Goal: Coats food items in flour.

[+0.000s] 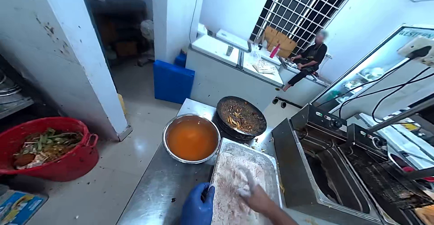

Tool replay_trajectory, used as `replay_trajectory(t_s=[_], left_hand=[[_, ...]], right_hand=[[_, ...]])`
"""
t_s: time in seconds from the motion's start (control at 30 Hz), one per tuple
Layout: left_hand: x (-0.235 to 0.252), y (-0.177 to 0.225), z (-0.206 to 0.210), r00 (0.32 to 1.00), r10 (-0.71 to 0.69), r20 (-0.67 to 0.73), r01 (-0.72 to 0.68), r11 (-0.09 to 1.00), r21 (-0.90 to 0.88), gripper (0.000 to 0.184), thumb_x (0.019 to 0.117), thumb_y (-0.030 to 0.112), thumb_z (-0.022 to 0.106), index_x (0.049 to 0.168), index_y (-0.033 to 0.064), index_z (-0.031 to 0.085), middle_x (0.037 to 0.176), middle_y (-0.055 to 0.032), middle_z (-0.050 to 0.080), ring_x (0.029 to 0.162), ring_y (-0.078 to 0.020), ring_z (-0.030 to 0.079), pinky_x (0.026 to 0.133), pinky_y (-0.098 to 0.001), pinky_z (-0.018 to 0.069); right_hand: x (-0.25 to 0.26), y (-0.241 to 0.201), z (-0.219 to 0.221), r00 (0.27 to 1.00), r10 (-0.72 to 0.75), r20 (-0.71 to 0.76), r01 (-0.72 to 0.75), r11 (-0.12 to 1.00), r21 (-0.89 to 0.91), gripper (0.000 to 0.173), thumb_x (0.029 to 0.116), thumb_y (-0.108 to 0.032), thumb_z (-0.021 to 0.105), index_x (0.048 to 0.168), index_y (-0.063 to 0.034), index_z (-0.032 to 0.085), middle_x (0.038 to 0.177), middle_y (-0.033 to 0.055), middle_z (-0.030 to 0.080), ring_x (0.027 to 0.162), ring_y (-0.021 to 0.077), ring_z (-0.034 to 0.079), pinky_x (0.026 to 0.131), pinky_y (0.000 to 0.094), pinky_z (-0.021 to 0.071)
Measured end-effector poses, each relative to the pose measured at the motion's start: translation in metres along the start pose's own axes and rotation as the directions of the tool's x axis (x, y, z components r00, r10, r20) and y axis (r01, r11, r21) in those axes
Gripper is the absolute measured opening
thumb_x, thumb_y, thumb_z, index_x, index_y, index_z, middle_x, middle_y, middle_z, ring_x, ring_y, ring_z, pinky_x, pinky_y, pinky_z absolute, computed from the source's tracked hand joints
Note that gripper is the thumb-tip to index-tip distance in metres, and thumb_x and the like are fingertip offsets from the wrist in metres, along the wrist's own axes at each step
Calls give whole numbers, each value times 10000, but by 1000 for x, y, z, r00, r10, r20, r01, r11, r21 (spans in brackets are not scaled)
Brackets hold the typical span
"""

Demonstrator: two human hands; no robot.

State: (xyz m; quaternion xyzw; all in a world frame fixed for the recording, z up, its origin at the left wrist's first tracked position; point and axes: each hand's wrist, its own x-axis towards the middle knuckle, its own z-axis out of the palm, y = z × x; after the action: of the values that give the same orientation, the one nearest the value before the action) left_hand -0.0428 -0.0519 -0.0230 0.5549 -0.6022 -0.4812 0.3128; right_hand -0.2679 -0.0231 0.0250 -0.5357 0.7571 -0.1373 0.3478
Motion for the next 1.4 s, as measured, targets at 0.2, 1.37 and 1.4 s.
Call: replay_trajectory(t_s=[0.2, 1.37, 1.4], left_hand=[[1, -2, 0, 1000, -1, -8, 1, 1000, 3, 336, 1001, 375, 591, 1135, 108, 744, 993, -39, 719, 874, -144, 687, 834, -355, 579], [-2, 0, -2, 998, -61, 4, 61, 998, -11, 338, 978, 412, 625, 1110, 128, 753, 988, -25, 724, 868, -131, 689, 827, -345, 580], [-1, 1, -2, 998, -55, 3, 55, 998, -2, 337, 980, 409, 621, 1109, 127, 753, 986, -24, 724, 867, -130, 687, 828, -345, 578]], right_hand=[[-39, -8, 17, 916, 344, 208, -203, 841, -501, 1155, 851, -563, 771, 1595, 85, 172, 1533, 358, 400, 1413, 477, 446, 1168, 595, 370], [46, -10, 15, 909, -190, 370, 362, 800, -478, 1079, 773, -476, 844, 1615, -66, 308, 1658, 277, 252, 1546, 450, 220, 1249, 601, 224], [49, -5, 24, 916, -239, 323, 371, 811, -452, 945, 771, -345, 840, 1563, -59, 411, 1609, 269, 351, 1512, 426, 307, 1240, 558, 268]])
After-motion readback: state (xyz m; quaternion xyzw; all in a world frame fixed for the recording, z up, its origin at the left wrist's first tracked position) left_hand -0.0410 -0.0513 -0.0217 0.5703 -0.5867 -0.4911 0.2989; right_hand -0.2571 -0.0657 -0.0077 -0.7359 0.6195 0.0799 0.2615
